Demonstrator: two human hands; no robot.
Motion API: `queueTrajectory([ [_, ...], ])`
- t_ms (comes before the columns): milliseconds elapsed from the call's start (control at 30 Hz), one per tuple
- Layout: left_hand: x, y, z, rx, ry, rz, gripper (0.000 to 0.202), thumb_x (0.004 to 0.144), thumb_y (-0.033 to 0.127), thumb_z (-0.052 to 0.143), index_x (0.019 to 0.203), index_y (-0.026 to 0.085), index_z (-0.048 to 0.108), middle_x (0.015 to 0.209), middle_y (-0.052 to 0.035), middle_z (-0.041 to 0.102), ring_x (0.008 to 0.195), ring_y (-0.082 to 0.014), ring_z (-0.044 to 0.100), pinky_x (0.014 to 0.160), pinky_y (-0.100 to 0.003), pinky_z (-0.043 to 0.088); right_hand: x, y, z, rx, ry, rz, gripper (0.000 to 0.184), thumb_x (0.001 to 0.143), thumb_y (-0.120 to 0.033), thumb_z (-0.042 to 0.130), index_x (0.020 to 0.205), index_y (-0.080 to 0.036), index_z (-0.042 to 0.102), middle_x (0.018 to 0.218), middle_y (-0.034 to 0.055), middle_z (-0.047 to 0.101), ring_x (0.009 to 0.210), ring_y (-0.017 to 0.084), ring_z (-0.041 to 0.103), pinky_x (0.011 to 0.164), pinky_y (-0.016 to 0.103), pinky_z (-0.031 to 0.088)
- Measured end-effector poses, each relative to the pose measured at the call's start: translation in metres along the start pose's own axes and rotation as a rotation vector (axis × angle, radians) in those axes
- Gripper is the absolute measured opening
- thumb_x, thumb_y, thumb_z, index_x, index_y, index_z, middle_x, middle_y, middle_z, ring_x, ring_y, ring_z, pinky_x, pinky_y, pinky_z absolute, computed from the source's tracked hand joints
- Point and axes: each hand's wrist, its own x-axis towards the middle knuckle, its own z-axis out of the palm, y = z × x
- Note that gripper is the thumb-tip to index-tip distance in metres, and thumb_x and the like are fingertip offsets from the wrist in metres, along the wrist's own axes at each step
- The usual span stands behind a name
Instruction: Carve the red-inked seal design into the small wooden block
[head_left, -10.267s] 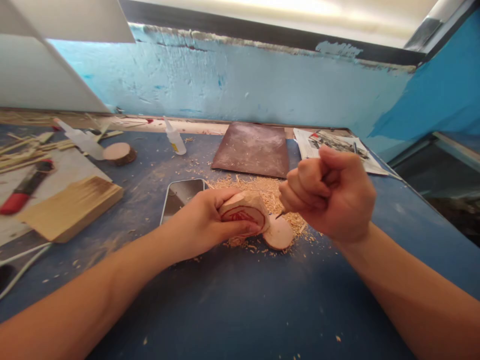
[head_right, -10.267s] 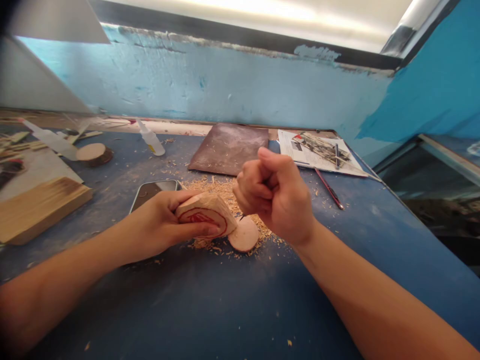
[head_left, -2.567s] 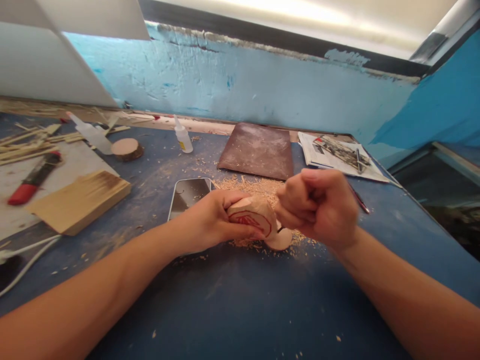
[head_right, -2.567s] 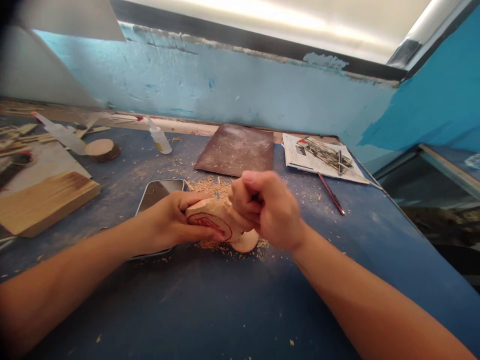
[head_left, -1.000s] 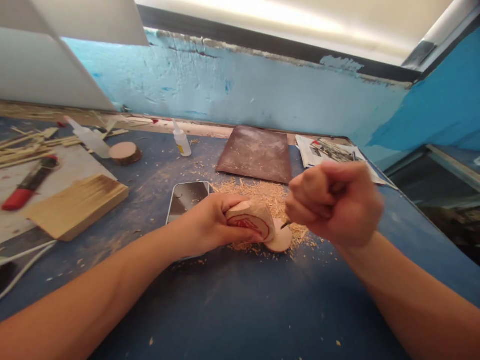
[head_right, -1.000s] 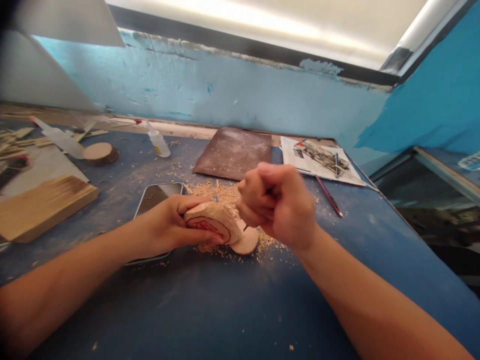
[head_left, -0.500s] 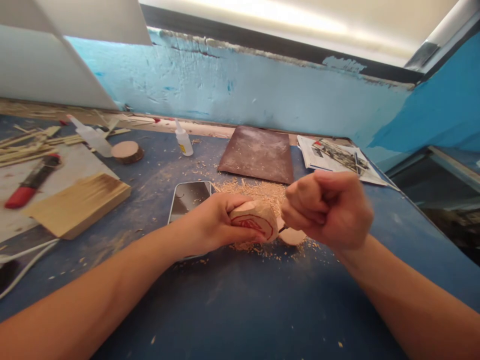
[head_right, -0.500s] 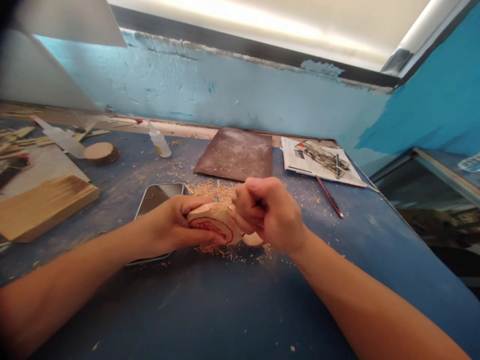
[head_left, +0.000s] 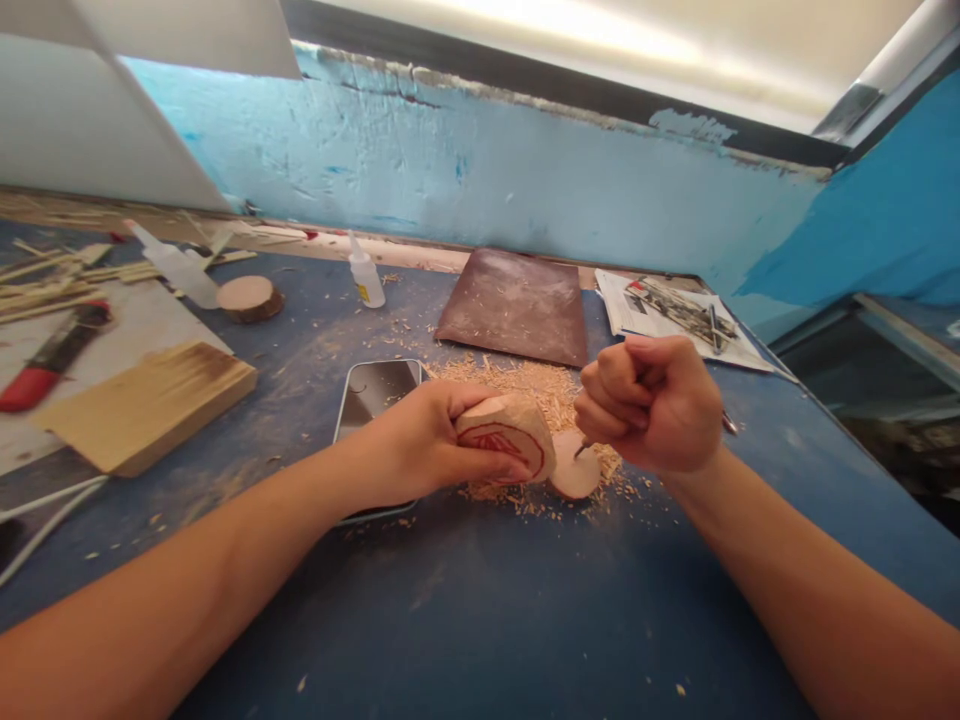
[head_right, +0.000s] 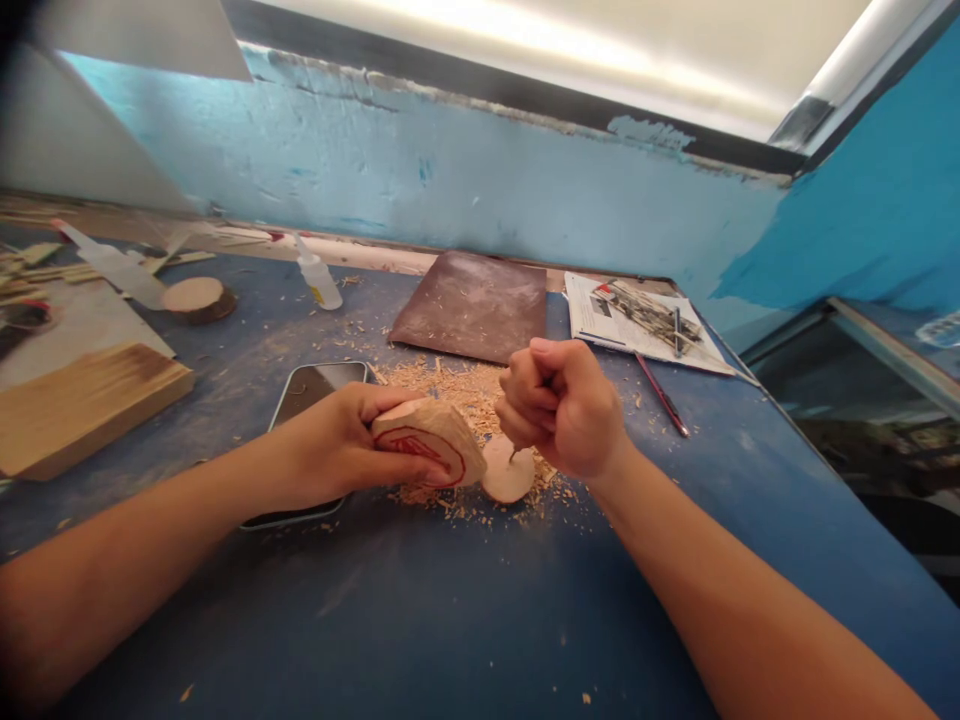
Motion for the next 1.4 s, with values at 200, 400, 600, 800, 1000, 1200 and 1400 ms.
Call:
queueTrajectory([
  [200,-0.001,-0.001,0.001,0.049,0.017,0.032,0.022,0.084,0.027,0.086,0.102,0.017,0.077,0.092,-0.0006,0.081,0.080,-0.0121,0.071,0.071,-0.018,0.053,-0.001,0.010,0.020,-0.019,-0.031,-0.111,0.051,0.098,-0.040,0.045,0.052,-0.021,0.032,0.047,-0.0061,0.023,0.040,0.008,0.021,0.041,0.025,0.020],
  [400,0.000,-0.005,0.000,0.050,0.023,0.008,0.026,0.083,0.029,0.087,0.103,0.016,0.075,0.093,-0.0020,0.081,0.079,-0.0130,0.071,0.069,-0.019,0.054,-0.006,-0.018,0.027,0.002,0.001,-0.142,0.048,0.095,-0.037,0.044,0.052,-0.021,0.027,0.047,-0.0052,0.022,0.041,0.009,0.019,0.042,0.026,0.020],
  [600,-0.001,-0.005,0.001,0.065,0.043,0.014,0.030,0.082,0.030,0.088,0.105,0.016,0.075,0.094,-0.0033,0.081,0.081,-0.0141,0.071,0.071,-0.020,0.055,0.002,-0.013,0.028,0.012,-0.038,-0.103,0.049,0.094,-0.041,0.046,0.052,-0.021,0.030,0.046,-0.0064,0.021,0.039,0.007,0.017,0.040,0.025,0.019],
  [800,-0.001,-0.002,0.002,0.059,0.042,0.042,0.024,0.081,0.025,0.088,0.099,0.015,0.075,0.087,0.0003,0.078,0.076,-0.0111,0.068,0.067,-0.017,0.052,0.004,-0.013,0.031,0.003,-0.002,-0.109,0.050,0.096,-0.038,0.044,0.051,-0.020,0.031,0.047,-0.0060,0.021,0.039,0.007,0.016,0.038,0.024,0.017],
  [1000,0.000,-0.003,0.004,0.031,0.020,0.036,0.024,0.082,0.022,0.086,0.102,0.015,0.075,0.090,-0.0006,0.079,0.076,-0.0113,0.067,0.068,-0.018,0.052,0.004,-0.014,0.033,-0.023,0.009,-0.127,0.048,0.094,-0.037,0.048,0.051,-0.020,0.032,0.047,-0.0064,0.022,0.040,0.007,0.017,0.039,0.024,0.019],
  [1200,0.000,-0.002,0.004,0.044,0.031,0.027,0.023,0.082,0.025,0.086,0.099,0.014,0.075,0.084,-0.0004,0.077,0.072,-0.0119,0.066,0.063,-0.019,0.050,0.003,-0.014,0.037,-0.048,0.008,-0.100,0.049,0.095,-0.036,0.046,0.051,-0.021,0.031,0.048,-0.0060,0.022,0.040,0.007,0.018,0.040,0.024,0.021],
  [1400,0.000,-0.001,0.004,0.035,0.036,0.034,0.022,0.081,0.025,0.087,0.097,0.015,0.076,0.085,-0.0001,0.077,0.073,-0.0122,0.067,0.065,-0.019,0.050,0.003,-0.010,0.035,-0.066,-0.004,-0.096,0.051,0.097,-0.038,0.050,0.052,-0.020,0.033,0.048,-0.0061,0.023,0.041,0.007,0.019,0.040,0.023,0.022],
])
